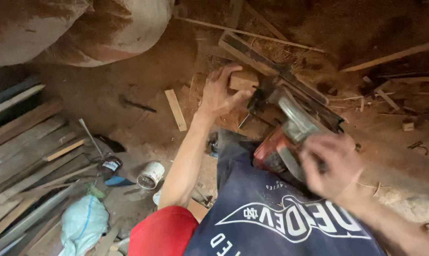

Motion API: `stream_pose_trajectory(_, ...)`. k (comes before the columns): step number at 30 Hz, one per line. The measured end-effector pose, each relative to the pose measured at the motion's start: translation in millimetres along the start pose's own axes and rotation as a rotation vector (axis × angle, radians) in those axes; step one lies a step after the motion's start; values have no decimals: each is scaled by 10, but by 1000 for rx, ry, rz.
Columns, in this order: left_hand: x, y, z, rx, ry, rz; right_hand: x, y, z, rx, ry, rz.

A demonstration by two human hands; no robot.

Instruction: The person uses a circular saw to cut multiple small wooden planks on a workbench. They position each plank, activate the saw, and make straight cuts, then set the cut pieces aside.

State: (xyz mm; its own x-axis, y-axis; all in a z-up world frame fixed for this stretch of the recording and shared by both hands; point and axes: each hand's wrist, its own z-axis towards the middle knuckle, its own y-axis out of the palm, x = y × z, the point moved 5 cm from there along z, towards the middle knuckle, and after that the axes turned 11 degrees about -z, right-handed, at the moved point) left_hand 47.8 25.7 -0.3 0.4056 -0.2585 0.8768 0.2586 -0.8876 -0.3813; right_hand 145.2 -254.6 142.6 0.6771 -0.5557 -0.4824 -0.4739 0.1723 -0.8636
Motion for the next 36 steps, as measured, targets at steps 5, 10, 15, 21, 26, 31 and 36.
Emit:
stream_pose_trajectory(5,-45,-15,-69,25,-75,-189,-269,158,-403,22,20,28)
stream_pose_trajectory(10,-39,-48,-71,80,-18,-233,182,444,-420,-421,230,79)
stream_pose_trajectory(15,6,-19,-96,214,44,-269,234,495,-349,-462,188,201)
stream_pose_trajectory(21,-7,-9,-179,387,-154,-385,36,157,-215,-370,245,132)
stream_pose_trajectory(26,-47,-44,-143,385,-364,-441,-375,-395,-233,-332,260,203)
stream_pose_trajectory(31,55,-97,-178,405,-338,-257,-640,-516,-64,-248,168,288)
stream_pose_trajectory(36,476,-58,-87,196,1,218,-484,-436,-98,-469,385,337)
